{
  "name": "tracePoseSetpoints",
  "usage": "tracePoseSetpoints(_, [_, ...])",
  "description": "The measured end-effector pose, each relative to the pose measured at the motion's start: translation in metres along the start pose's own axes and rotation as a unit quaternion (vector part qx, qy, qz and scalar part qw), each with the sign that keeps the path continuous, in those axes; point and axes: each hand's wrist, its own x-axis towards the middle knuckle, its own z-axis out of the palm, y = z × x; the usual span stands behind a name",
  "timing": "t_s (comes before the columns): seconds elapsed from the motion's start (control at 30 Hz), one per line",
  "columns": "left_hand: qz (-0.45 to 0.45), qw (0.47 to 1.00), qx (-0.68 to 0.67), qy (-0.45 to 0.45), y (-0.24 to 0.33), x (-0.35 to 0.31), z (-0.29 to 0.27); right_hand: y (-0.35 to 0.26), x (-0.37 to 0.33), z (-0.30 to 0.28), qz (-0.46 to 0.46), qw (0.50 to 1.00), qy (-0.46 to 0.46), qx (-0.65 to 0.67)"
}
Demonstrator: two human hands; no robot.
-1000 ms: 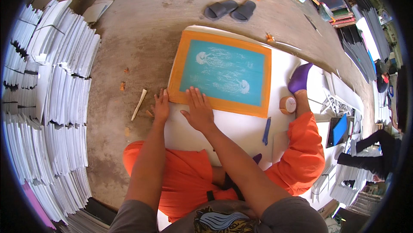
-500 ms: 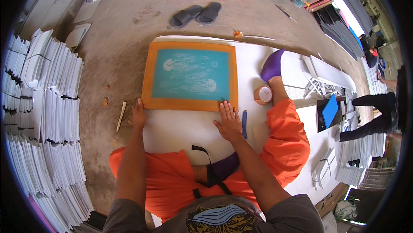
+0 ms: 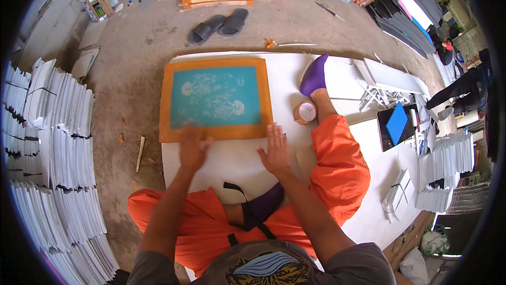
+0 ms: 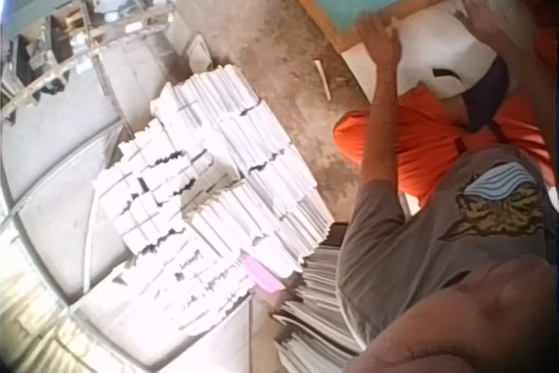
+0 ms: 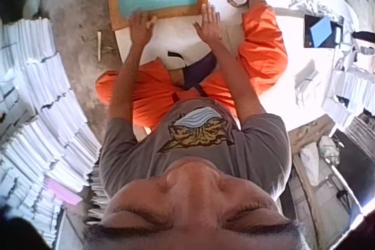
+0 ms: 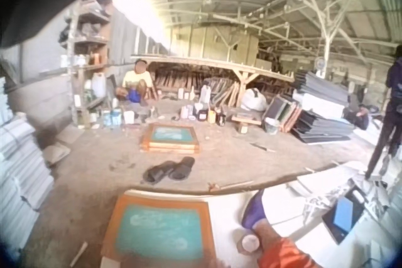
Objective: The person sits on the floor and wraps a rectangular frame with a teal center using clear packing tape. They apply tape strips to the edges and corners, smooth them down, and use a utility knife to trim excess tape. The person handles the frame repeatedly, turning it over to cover all sides.
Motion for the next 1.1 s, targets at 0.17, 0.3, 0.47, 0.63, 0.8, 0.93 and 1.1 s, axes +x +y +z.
tracePoseSetpoints(0.17, [0.089, 0.992, 0.018, -0.083, 0.079, 0.01, 0.02, -0.03, 0.018, 0.034, -0.075, 0.997, 0.001, 0.012])
tracePoseSetpoints(0.3, [0.056, 0.991, 0.054, -0.109, 0.063, 0.005, 0.019, -0.004, 0.019, 0.031, -0.059, 0.994, -0.078, -0.055])
tracePoseSetpoints(0.47, [-0.042, 0.989, 0.085, -0.113, 0.01, -0.012, -0.009, 0.016, 0.01, 0.016, -0.05, 0.992, -0.08, -0.082])
tracePoseSetpoints(0.63, [-0.129, 0.981, 0.072, -0.125, -0.029, -0.017, -0.038, 0.016, 0.009, 0.022, -0.019, 0.995, -0.082, -0.06])
tracePoseSetpoints(0.8, [-0.259, 0.966, 0.018, -0.018, -0.043, -0.013, -0.053, 0.017, -0.002, 0.021, 0.012, 0.993, -0.088, -0.075])
tracePoseSetpoints(0.93, [-0.182, 0.983, 0.017, 0.021, -0.048, -0.006, -0.047, -0.018, 0.009, 0.021, -0.015, 0.996, -0.063, -0.058])
tracePoseSetpoints(1.1, [-0.139, 0.987, 0.077, -0.012, -0.034, -0.007, -0.013, -0.097, 0.035, 0.042, -0.12, 0.992, -0.047, 0.003])
